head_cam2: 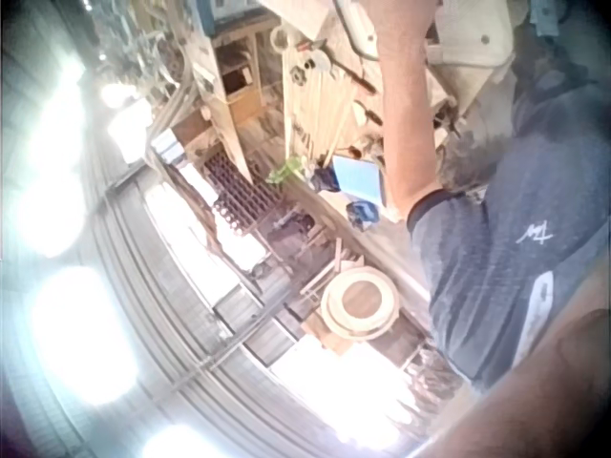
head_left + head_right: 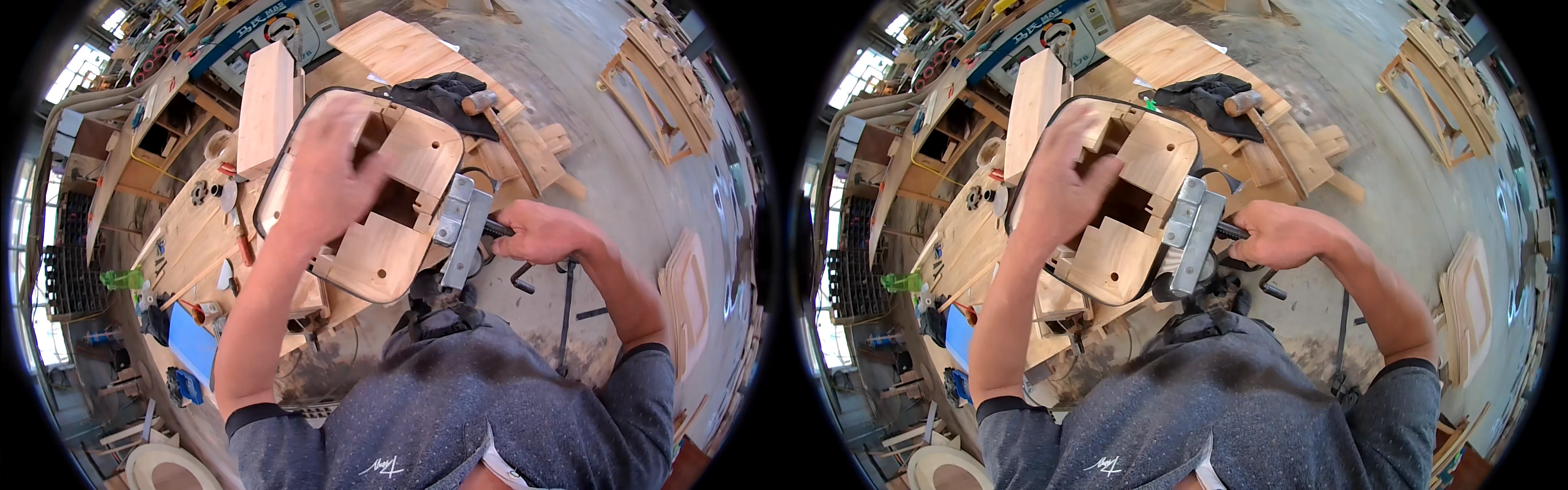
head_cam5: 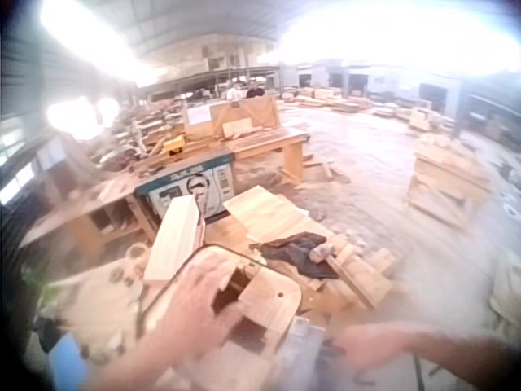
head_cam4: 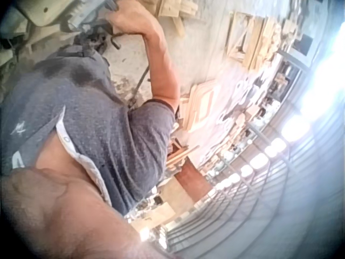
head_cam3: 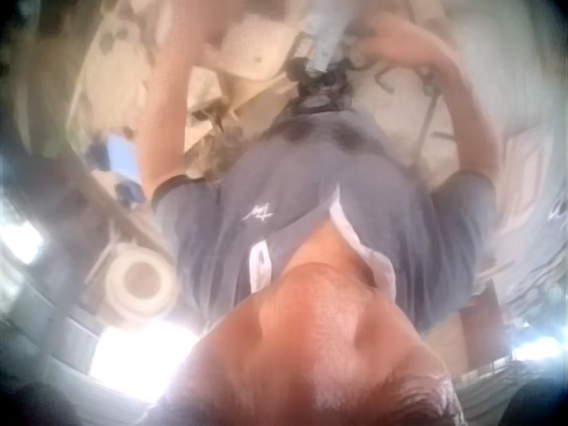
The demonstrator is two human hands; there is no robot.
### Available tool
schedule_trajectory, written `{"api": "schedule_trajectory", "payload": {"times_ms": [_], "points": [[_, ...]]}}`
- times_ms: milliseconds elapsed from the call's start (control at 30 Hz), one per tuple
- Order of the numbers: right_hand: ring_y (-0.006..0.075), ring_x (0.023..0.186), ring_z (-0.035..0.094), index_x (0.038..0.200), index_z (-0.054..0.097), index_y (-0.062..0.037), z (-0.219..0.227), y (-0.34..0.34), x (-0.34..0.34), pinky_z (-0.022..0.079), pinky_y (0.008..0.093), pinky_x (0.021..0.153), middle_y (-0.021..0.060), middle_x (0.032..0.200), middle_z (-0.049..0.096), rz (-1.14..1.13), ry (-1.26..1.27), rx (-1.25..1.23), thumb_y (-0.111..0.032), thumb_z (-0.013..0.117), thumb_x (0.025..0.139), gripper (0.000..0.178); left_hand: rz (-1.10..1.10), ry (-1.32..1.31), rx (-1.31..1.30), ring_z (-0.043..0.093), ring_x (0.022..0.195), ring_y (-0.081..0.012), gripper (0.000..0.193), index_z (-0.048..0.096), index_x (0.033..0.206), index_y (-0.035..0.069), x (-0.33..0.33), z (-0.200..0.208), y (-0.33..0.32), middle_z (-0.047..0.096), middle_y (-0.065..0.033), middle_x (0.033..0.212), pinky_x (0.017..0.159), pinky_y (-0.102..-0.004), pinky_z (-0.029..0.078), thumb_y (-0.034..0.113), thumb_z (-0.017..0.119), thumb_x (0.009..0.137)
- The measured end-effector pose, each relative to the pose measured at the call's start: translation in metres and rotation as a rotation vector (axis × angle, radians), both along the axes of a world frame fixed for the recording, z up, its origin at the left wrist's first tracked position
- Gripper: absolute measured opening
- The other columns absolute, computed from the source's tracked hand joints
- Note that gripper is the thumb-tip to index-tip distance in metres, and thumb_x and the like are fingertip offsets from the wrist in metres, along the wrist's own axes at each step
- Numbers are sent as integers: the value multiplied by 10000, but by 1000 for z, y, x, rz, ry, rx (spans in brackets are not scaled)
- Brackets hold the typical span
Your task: The person applies glue to a wooden piece and hammers it into a larger wooden assembly. They then inspect the fit of the components and use a strap clamp to secure the assembled wooden structure on a workbench.
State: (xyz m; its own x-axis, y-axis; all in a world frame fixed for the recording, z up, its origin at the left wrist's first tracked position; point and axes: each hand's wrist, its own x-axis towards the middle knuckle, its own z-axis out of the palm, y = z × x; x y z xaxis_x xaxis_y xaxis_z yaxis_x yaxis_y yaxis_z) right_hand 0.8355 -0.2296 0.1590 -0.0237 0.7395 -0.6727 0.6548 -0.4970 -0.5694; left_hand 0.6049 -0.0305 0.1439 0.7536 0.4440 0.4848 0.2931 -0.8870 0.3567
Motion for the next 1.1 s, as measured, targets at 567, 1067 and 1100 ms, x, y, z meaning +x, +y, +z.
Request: {"api": "schedule_trajectory", "payload": {"times_ms": [567,1067,1100], "points": [[143,557,571,968,682,-25,-39,-8,12,467,298,504,49,680,627,-78,283,60,-242,670,878,235,-690,403,127,417,1305,-445,1096,410,1453,-63,46,16,-70,449,-248,1305,1159,-640,268,388,861,561],[328,1010,685,1302,602,-16,-62,-123,-6,525,422,860,197,1105,698,-34,92,121,-432,700,933,564,-774,340,-68,384,1366,-438,1088,424,1439,-72,43,8,-58,444,-253,1394,1213,-677,157,358,895,557],[341,1002,683,1265,612,-18,-52,-128,-21,523,427,851,202,1088,698,-93,93,152,-427,685,942,526,-778,355,-78,375,1375,-438,1105,421,1445,-77,43,8,-59,442,-257,1402,1221,-677,145,360,899,550]]}}
